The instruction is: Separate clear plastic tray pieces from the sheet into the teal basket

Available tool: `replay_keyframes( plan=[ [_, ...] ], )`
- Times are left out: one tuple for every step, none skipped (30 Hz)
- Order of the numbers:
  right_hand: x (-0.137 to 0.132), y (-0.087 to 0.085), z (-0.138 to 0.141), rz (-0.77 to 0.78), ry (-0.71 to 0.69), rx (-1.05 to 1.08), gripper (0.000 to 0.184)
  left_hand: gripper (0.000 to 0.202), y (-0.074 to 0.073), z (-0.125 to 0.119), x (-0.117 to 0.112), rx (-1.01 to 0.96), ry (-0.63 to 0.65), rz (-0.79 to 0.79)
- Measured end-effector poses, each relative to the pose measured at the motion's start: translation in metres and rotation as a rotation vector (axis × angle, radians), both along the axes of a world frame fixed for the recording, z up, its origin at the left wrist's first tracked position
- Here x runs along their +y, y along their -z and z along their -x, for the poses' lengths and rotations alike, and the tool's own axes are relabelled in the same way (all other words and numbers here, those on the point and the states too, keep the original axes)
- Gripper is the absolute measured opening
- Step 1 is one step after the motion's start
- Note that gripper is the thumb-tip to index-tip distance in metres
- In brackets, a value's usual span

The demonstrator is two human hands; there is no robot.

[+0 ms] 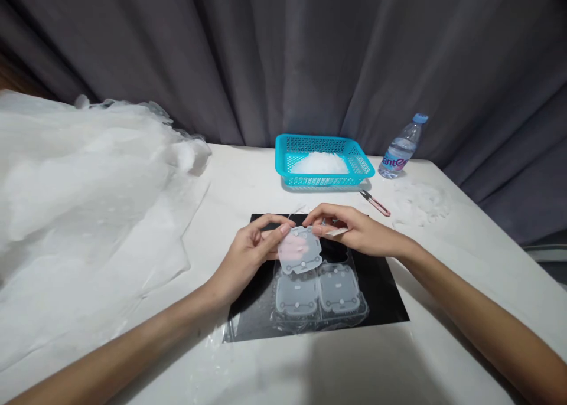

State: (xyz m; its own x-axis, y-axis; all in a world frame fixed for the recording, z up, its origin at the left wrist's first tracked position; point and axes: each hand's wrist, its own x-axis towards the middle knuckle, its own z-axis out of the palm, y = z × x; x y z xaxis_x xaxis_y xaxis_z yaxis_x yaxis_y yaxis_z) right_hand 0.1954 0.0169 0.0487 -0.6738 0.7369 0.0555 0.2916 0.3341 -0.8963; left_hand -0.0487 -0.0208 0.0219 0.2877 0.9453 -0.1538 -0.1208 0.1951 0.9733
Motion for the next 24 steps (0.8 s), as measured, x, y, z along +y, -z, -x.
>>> replay_keyframes(
  plan=[
    [0.000, 0.000, 0.000, 0.019, -0.009, 0.007, 0.021, 0.036, 0.001, 0.001, 0.001, -0.010, -0.005, 0.010],
    [0.000, 0.001, 0.000, 0.039, -0.019, 0.014, 0.022, 0.036, 0.002, 0.001, 0.001, -0.020, -0.008, 0.022],
    [0.000, 0.002, 0.000, 0.056, -0.028, 0.022, 0.023, 0.036, 0.003, 0.001, 0.001, -0.033, -0.012, 0.035],
    [0.000, 0.002, 0.000, 0.067, -0.036, 0.028, 0.023, 0.036, 0.004, 0.001, 0.001, -0.046, -0.017, 0.049],
    [0.000, 0.003, 0.000, 0.075, -0.040, 0.030, 0.023, 0.036, 0.005, 0.001, 0.002, -0.058, -0.018, 0.062],
    [0.000, 0.004, 0.000, 0.077, -0.041, 0.029, 0.023, 0.035, 0.006, 0.001, 0.001, -0.067, -0.016, 0.075],
    [0.000, 0.005, 0.000, 0.077, -0.041, 0.026, 0.022, 0.035, 0.007, 0.000, 0.001, -0.075, -0.010, 0.085],
    [0.000, 0.005, 0.000, 0.076, -0.039, 0.022, 0.022, 0.034, 0.008, 0.000, 0.001, -0.080, -0.004, 0.094],
    [0.001, 0.005, 0.000, 0.075, -0.036, 0.019, 0.021, 0.034, 0.009, 0.000, 0.001, -0.082, 0.002, 0.102],
    [0.001, 0.005, 0.000, 0.077, -0.033, 0.017, 0.020, 0.033, 0.010, 0.000, 0.001, -0.082, 0.004, 0.106],
    [0.001, 0.005, 0.000, 0.078, -0.028, 0.016, 0.020, 0.033, 0.010, 0.000, 0.001, -0.084, 0.005, 0.107],
    [0.001, 0.005, 0.000, 0.081, -0.024, 0.019, 0.019, 0.032, 0.009, 0.000, 0.001, -0.090, 0.006, 0.111],
    [0.002, 0.005, 0.000, 0.084, -0.019, 0.023, 0.019, 0.031, 0.009, 0.000, 0.001, -0.104, 0.011, 0.122],
    [0.003, 0.006, 0.000, 0.087, -0.016, 0.027, 0.019, 0.031, 0.008, -0.001, 0.001, -0.126, 0.021, 0.142],
    [0.004, 0.006, -0.001, 0.088, -0.013, 0.030, 0.018, 0.031, 0.008, -0.001, 0.000, -0.153, 0.031, 0.168],
    [0.005, 0.007, -0.001, 0.085, -0.009, 0.032, 0.018, 0.032, 0.007, -0.002, 0.000, -0.181, 0.042, 0.198],
    [0.006, 0.007, -0.002, 0.078, -0.005, 0.034, 0.018, 0.034, 0.007, -0.002, 0.000, -0.202, 0.051, 0.228],
    [0.007, 0.009, -0.002, 0.072, -0.002, 0.035, 0.018, 0.034, 0.007, -0.003, -0.001, -0.213, 0.056, 0.252],
    [0.008, 0.010, -0.003, 0.066, 0.000, 0.039, 0.018, 0.034, 0.006, -0.004, -0.001, -0.213, 0.059, 0.264],
    [0.009, 0.012, -0.003, 0.061, 0.001, 0.046, 0.018, 0.034, 0.006, -0.004, -0.002, -0.205, 0.063, 0.269],
    [0.010, 0.013, -0.003, 0.056, 0.002, 0.054, 0.018, 0.034, 0.006, -0.005, -0.003, -0.194, 0.069, 0.267],
    [0.011, 0.014, -0.003, 0.052, 0.002, 0.061, 0.017, 0.034, 0.007, -0.006, -0.003, -0.185, 0.078, 0.263],
    [0.011, 0.016, -0.004, 0.048, 0.003, 0.064, 0.017, 0.035, 0.007, -0.006, -0.004, -0.178, 0.089, 0.258],
    [0.011, 0.016, -0.004, 0.041, 0.005, 0.066, 0.016, 0.038, 0.007, -0.007, -0.004, -0.175, 0.100, 0.256]
  ],
)
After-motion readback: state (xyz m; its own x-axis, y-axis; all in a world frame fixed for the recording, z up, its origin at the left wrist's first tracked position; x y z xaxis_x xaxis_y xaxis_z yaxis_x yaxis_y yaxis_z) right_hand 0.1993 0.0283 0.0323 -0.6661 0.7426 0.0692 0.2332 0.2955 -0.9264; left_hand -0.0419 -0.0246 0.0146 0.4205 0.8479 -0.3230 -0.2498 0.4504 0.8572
